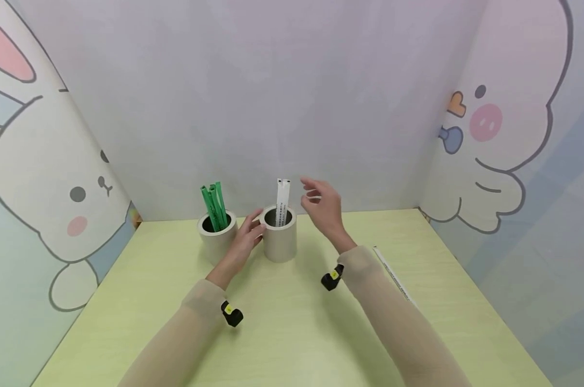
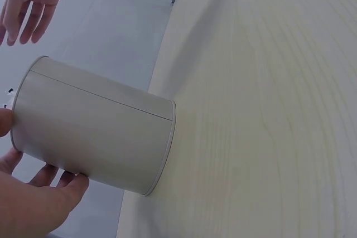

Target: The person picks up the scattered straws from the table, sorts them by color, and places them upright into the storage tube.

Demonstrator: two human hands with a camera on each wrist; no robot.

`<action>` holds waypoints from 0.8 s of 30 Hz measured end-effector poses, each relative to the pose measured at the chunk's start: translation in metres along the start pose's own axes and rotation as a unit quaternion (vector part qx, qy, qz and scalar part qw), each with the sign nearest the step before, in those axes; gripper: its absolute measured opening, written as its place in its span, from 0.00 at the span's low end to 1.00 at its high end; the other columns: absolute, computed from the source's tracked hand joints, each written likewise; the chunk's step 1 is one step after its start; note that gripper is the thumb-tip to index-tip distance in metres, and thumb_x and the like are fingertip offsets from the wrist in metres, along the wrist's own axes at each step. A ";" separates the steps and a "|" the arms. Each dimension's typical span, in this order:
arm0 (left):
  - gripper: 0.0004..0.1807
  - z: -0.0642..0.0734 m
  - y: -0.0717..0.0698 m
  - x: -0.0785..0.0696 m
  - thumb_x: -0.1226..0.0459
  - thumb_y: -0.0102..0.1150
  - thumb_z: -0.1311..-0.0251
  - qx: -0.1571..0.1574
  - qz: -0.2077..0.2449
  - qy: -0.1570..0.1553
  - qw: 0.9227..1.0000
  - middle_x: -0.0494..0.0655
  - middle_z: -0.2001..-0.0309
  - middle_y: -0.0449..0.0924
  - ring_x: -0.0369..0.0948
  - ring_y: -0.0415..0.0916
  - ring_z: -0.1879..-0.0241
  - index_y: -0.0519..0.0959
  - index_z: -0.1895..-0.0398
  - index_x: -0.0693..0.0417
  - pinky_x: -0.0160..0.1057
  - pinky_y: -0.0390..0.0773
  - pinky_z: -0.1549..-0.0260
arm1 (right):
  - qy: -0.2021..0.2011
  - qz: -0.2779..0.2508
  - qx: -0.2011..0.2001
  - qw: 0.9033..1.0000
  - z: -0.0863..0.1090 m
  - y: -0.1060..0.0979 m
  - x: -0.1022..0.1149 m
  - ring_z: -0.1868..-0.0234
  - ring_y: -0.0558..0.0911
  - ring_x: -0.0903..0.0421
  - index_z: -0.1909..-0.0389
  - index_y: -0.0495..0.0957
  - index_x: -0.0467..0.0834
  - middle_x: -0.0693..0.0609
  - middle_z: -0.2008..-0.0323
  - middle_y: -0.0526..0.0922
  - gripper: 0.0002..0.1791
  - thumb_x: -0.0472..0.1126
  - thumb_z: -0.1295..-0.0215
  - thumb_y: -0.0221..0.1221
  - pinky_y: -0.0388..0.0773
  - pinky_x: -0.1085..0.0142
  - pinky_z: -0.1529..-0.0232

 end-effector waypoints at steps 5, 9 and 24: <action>0.32 0.001 0.001 -0.002 0.62 0.51 0.19 0.004 -0.005 0.001 1.000 0.61 0.22 0.64 0.54 0.59 0.21 0.60 0.16 0.42 0.57 0.61 0.21 | -0.031 0.085 0.062 0.994 0.010 -0.039 -0.010 0.51 0.87 0.40 0.38 0.83 0.37 0.39 0.49 0.86 0.23 0.27 0.34 0.65 0.90 0.51 0.52; 0.32 0.001 0.000 -0.001 0.62 0.51 0.19 0.003 -0.006 0.003 1.000 0.61 0.22 0.63 0.55 0.60 0.21 0.60 0.16 0.42 0.57 0.62 0.21 | -0.014 0.140 0.100 0.985 0.022 -0.071 -0.026 0.51 0.87 0.36 0.36 0.81 0.35 0.35 0.48 0.85 0.24 0.27 0.33 0.65 0.90 0.45 0.52; 0.32 0.003 0.001 -0.003 0.61 0.51 0.19 0.006 -0.006 0.007 1.000 0.60 0.22 0.63 0.55 0.60 0.22 0.58 0.15 0.44 0.58 0.62 0.21 | 0.097 0.248 0.202 0.943 0.091 -0.138 -0.091 0.55 0.88 0.34 0.35 0.78 0.30 0.29 0.47 0.85 0.28 0.34 0.35 0.69 0.87 0.42 0.57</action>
Point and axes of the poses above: each hand's wrist, its own z-axis away from the middle knuckle, its own y-axis out of the palm, x = y × z, the point moved 4 cm from there along -z, towards the middle knuckle
